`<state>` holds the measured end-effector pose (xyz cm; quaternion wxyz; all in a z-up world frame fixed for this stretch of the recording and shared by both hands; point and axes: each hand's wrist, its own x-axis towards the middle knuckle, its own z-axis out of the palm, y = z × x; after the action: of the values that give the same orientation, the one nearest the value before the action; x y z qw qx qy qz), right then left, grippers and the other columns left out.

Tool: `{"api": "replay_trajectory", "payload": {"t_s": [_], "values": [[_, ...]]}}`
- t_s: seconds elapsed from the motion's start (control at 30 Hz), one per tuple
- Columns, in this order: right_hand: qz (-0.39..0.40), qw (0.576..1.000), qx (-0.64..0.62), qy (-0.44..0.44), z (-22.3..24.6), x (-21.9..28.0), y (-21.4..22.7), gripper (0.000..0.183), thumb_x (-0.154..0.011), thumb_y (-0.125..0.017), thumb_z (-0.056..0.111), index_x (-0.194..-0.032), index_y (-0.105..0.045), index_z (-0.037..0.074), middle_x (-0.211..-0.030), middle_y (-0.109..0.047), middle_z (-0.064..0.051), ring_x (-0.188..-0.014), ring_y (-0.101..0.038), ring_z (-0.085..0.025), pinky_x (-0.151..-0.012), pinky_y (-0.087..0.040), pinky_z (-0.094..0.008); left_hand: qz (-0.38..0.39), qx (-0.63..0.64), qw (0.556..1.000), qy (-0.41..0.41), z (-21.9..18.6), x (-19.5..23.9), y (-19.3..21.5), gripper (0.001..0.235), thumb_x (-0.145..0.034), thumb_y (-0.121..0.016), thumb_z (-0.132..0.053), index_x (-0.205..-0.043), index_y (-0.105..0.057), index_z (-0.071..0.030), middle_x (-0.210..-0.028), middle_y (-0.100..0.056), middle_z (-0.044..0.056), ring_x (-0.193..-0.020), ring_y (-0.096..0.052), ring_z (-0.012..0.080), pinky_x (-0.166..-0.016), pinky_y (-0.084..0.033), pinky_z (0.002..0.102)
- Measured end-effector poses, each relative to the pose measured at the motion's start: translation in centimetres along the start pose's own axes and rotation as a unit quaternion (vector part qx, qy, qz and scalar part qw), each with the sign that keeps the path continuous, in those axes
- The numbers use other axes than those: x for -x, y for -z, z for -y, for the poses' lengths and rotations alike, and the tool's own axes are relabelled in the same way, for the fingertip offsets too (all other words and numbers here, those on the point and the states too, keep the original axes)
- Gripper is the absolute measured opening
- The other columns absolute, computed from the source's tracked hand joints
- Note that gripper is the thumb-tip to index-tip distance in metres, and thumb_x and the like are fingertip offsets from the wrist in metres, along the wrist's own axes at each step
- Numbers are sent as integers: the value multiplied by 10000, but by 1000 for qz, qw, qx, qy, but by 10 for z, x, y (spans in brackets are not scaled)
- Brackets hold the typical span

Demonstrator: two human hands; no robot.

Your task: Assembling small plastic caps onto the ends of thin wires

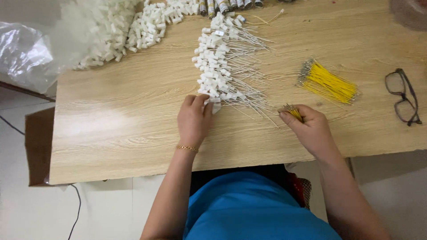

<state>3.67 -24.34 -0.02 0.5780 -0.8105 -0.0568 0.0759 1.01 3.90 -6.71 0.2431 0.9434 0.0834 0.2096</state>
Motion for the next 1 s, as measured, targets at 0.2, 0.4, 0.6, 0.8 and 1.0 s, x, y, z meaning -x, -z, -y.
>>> {"api": "replay_trajectory", "payload": {"t_s": [0.2, 0.4, 0.6, 0.8, 1.0], "values": [[45, 996, -68, 36, 4, -18, -41, 95, -935, -683, 99, -891, -685, 15, -624, -482, 2, -594, -395, -89, -532, -338, -232, 59, 49, 996, 35, 13, 9, -2, 311, -834, -734, -317, -1095, -674, -158, -1010, -615, 83, -928, -663, 335, -760, -556, 426], [50, 996, -21, 69, 23, -25, -62, 82, -937, -694, 104, -925, -678, 25, -581, -486, -4, -584, -424, -56, -510, -351, -207, -3, 11, 1000, -13, 18, 2, -29, 256, -823, -729, -371, -1050, -688, -259, -866, -579, 26, -784, -682, 280, -639, -562, 372], [33, 995, 1, 91, 11, -35, -57, 109, -950, -686, 112, -976, -631, 22, -579, -467, -46, -565, -455, -100, -528, -382, -244, -17, -44, 998, -42, 4, -4, -32, 203, -756, -755, -273, -951, -705, -245, -826, -576, 40, -724, -667, 283, -608, -550, 390], [38, 994, 27, 98, 22, -33, -64, 103, -943, -690, 118, -977, -664, 24, -633, -546, -55, -623, -459, -96, -561, -404, -261, -21, -45, 997, -62, 5, -7, -29, 201, -724, -764, -234, -914, -701, -234, -847, -590, 41, -746, -663, 269, -649, -543, 365], [80, 970, 109, 200, 53, -28, -62, 86, -879, -713, 49, -956, -696, 15, -710, -625, -182, -648, -628, -283, -582, -472, -366, 97, 271, 956, 56, -4, -6, 17, 218, -795, -750, -161, -1005, -697, -185, -831, -680, 78, -778, -703, 246, -665, -554, 324]]}}
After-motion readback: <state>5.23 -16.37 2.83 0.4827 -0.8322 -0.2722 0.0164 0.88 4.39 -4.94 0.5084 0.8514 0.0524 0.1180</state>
